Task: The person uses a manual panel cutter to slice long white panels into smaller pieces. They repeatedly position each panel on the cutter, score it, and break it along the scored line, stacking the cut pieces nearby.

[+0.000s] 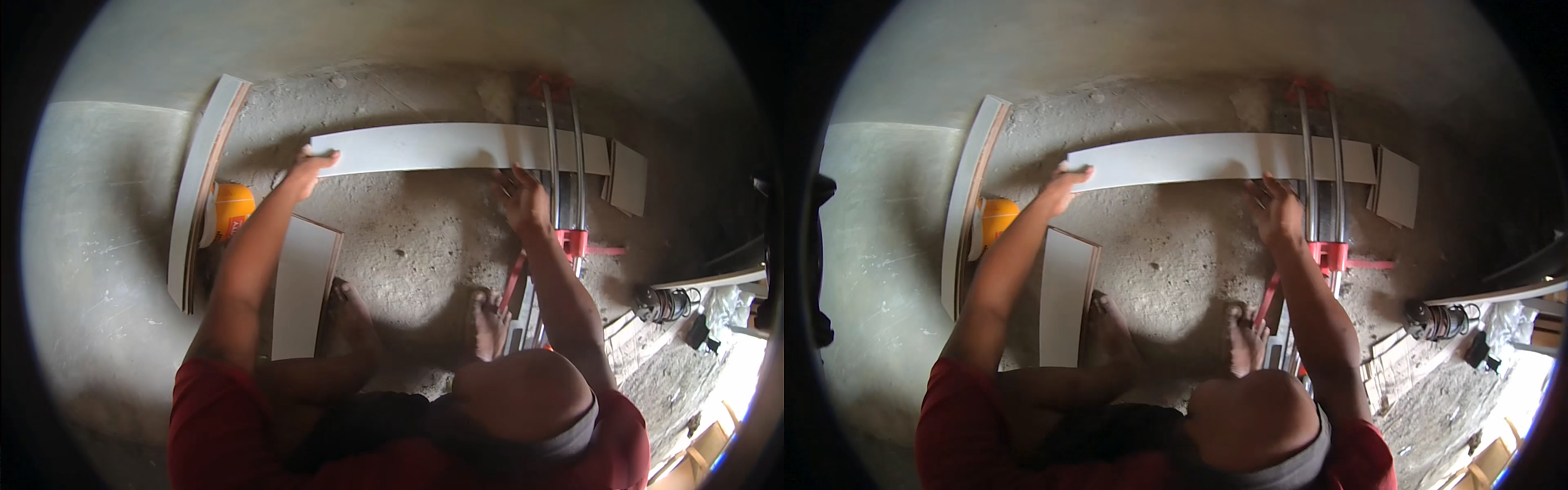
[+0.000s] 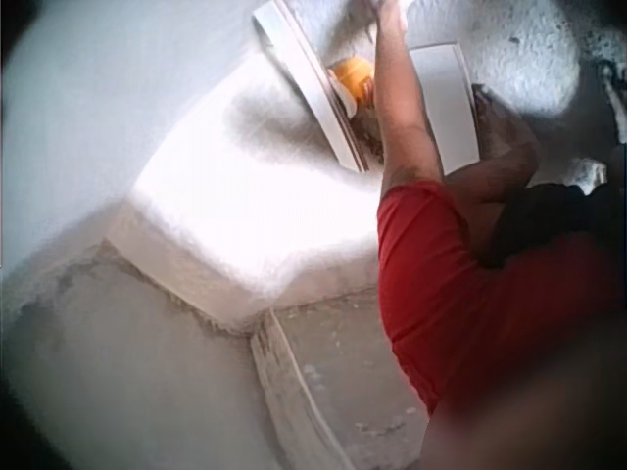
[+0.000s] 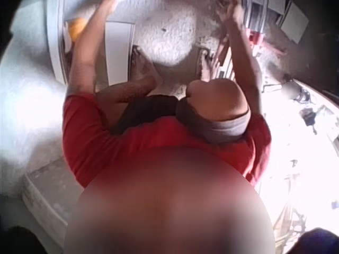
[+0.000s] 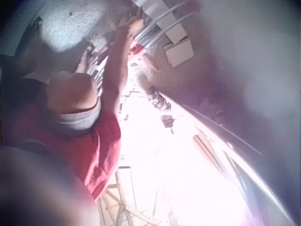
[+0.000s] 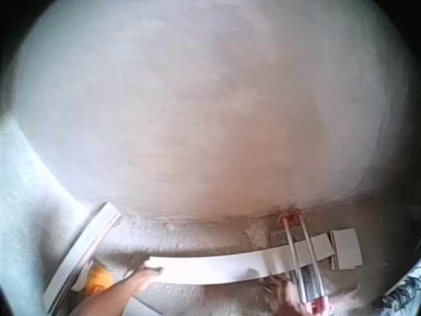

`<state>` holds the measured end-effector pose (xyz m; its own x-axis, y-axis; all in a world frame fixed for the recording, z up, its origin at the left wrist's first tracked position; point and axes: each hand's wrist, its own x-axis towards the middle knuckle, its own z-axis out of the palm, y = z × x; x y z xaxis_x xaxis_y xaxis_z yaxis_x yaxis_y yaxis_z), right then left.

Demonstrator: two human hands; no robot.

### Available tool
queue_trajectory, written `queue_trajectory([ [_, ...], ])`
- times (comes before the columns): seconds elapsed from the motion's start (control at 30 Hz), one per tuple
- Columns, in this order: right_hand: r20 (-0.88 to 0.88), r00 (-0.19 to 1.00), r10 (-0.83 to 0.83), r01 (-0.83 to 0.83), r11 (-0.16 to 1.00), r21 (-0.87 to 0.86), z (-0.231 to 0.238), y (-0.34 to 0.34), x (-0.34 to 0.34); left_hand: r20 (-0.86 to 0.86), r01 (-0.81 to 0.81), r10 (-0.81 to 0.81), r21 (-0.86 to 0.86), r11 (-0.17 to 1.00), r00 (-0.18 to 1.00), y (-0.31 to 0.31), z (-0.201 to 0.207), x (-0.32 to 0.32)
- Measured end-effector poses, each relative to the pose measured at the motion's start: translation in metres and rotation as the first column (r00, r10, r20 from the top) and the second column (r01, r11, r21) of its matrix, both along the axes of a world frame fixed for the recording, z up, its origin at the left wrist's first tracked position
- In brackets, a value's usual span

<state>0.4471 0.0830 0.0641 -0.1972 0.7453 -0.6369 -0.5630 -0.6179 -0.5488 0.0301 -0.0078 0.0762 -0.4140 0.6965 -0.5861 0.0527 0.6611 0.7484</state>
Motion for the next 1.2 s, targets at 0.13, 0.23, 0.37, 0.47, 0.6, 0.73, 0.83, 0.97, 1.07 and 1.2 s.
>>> queue_trajectory([
  [0.13,0.012,0.989,0.147,-0.147,0.989,-0.022,0.011,0.001,0.011,0.079,-0.019,0.028,-0.107,0.994,0.997,0.006,-0.012,0.002],
  [0.23,0.121,0.937,0.327,-0.327,0.945,-0.026,0.035,-0.001,0.021,-0.038,-0.041,0.035,-0.183,0.982,0.999,0.01,-0.012,0.01],
  [0.37,0.493,0.77,0.405,-0.592,0.743,0.313,0.079,-0.015,0.071,-0.05,-0.102,0.094,-0.181,0.978,0.994,0.018,-0.013,0.022],
  [0.47,0.753,0.647,-0.124,-0.221,0.914,0.341,0.076,0.012,0.127,-0.111,-0.109,0.091,-0.165,0.98,0.99,0.022,-0.01,0.023],
  [0.6,0.816,0.562,0.136,-0.148,0.987,-0.062,0.024,0.037,0.172,-0.122,0.001,-0.016,-0.119,0.993,0.992,0.031,-0.004,0.013],
  [0.73,0.864,0.503,0.002,-0.125,0.99,0.071,-0.019,0.037,0.172,-0.164,0.036,-0.061,-0.151,0.988,0.985,0.041,0.003,-0.002],
  [0.83,0.942,0.32,-0.1,-0.236,0.955,0.182,-0.024,0.03,0.165,-0.174,0.062,-0.085,-0.133,0.989,0.981,0.039,0.009,-0.012],
  [0.97,0.954,0.273,-0.125,-0.25,0.948,0.196,-0.012,0.038,0.161,-0.163,0.034,-0.062,-0.17,0.985,0.985,0.025,0.012,-0.023],
  [1.07,0.982,0.16,-0.098,-0.283,0.949,0.141,0.0,0.042,0.159,-0.158,0.016,-0.042,-0.159,0.987,0.987,0.022,0.007,-0.024],
  [1.2,0.945,-0.224,-0.238,-0.379,0.915,0.141,0.02,0.035,0.167,-0.185,-0.031,0.0,-0.166,0.986,0.983,0.023,0.003,-0.024],
])
